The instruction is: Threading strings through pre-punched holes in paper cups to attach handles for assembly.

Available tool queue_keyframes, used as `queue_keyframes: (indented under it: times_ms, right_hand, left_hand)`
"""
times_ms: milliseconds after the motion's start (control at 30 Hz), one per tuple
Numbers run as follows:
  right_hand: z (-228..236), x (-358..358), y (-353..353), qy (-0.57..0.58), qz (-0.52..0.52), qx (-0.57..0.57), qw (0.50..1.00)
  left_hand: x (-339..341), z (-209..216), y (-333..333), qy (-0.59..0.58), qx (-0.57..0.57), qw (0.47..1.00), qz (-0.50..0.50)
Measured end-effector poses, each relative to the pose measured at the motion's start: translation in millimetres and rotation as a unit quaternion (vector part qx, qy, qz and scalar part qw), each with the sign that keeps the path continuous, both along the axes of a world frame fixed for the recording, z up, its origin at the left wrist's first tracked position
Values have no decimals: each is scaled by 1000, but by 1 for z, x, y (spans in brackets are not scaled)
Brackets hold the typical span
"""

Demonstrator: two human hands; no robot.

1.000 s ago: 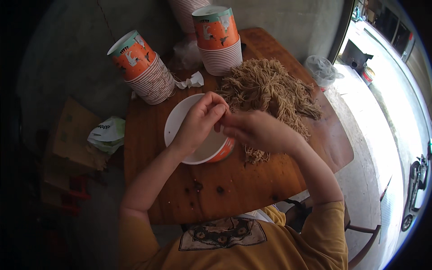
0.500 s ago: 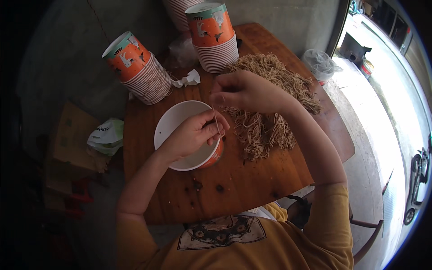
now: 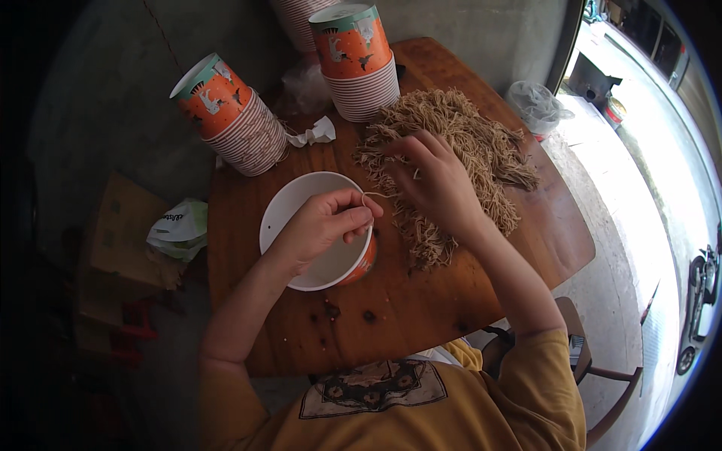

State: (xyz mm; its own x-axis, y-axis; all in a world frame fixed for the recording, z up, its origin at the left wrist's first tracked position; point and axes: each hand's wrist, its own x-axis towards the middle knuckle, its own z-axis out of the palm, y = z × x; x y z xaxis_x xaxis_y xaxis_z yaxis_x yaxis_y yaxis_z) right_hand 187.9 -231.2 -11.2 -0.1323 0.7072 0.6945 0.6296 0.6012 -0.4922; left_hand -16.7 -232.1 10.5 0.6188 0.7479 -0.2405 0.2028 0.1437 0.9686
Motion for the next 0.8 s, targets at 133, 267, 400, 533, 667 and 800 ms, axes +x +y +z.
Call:
queue_keyframes:
  times_ms: [133,267,400,533,667,800]
  right_hand:
    - [-5,-10,-40,-20,75,15,997]
    - [-16,-18,-40,-55,39,97,993]
    - [-14,-19,-43,-96,23,131,986]
    - [-20,-22,-46,11,-1,56,998]
    - [-23,-35,-60,169,2,-93,981]
    - [-26,-46,-68,77,-13,-36,996]
  left_hand:
    - [3,1,0,-34,-19,999,26]
    - [4,-2,0,-77,-36,996,25]
    - [1,-5,1,-75,-39,996,28]
    - [2,-6,0,-63,-52,996,25]
    - [-2,-4,2,-68,-102,992,37]
    - [-4,-6,4,-98,-182,978,32]
